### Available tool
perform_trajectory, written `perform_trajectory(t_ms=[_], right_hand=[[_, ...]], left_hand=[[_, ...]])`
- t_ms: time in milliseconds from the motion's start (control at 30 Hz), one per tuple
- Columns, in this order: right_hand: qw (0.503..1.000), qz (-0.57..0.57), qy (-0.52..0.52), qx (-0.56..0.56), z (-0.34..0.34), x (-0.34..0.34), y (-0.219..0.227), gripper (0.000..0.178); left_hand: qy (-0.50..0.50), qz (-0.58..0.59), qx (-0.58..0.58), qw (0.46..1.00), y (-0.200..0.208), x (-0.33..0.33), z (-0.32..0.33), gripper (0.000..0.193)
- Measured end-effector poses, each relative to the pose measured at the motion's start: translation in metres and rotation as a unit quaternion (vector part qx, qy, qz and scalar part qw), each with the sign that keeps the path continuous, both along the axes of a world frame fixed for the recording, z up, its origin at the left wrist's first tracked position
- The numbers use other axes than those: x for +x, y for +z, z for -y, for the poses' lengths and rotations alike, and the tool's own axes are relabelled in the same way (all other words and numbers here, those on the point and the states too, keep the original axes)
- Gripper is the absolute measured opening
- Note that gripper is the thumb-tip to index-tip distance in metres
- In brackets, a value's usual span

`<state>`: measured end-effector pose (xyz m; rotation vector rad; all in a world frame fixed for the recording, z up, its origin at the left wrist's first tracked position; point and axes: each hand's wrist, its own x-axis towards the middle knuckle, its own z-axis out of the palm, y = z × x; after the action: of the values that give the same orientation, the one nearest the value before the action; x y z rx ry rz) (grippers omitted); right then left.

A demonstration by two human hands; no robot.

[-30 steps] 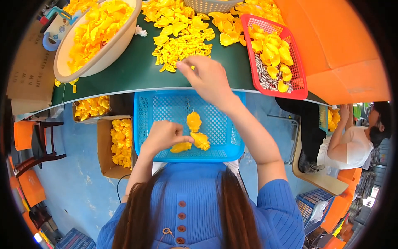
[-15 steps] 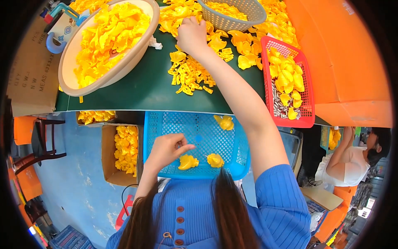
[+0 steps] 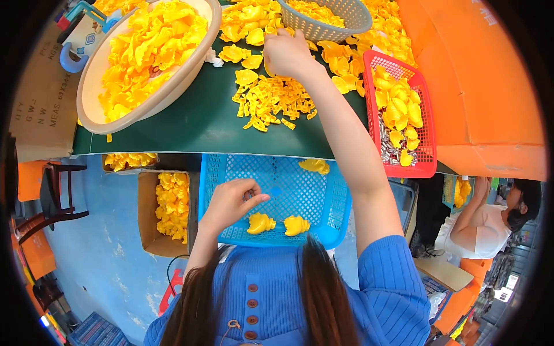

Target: Assembling small yellow plastic toy components by manually inserting small metal pins into them.

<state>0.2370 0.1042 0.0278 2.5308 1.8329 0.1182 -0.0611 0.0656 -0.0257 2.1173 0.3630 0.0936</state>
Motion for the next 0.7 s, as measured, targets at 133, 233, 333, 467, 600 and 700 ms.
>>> perform_trajectory(t_ms=[133,233,333,467,600,700], right_hand=[[0.998,-0.011,0.001,-0.068,0.001,-0.005,0.009,0.007],[1.0,0.0,0.001,-0.029,0.004,0.001,0.001,0.006],[0.997,-0.066,0.018,0.042,0.008,0.008,0.003,0.015],[0.917,-0.331,-0.072,0.211,0.027,0.005,0.019,0.028],[0.722,-0.523,-0.152,0.426,0.059,-0.044,0.033,0.028],[0.746,-0.596,-0.092,0.282,0.094,-0.124,0.03,0.014]], left_hand=[[0.006,-0.003,-0.002,1.0,0.005,-0.003,-0.001,0.026],[0.014,0.009,0.008,1.0,0.004,-0.006,-0.003,0.024],[0.018,0.017,0.009,1.0,0.009,-0.009,0.001,0.022],[0.021,0.019,-0.026,0.999,0.015,-0.011,0.003,0.019],[0.153,0.169,-0.09,0.97,0.025,0.0,0.013,0.032],[0.236,0.285,-0.009,0.929,0.033,0.013,0.017,0.056]])
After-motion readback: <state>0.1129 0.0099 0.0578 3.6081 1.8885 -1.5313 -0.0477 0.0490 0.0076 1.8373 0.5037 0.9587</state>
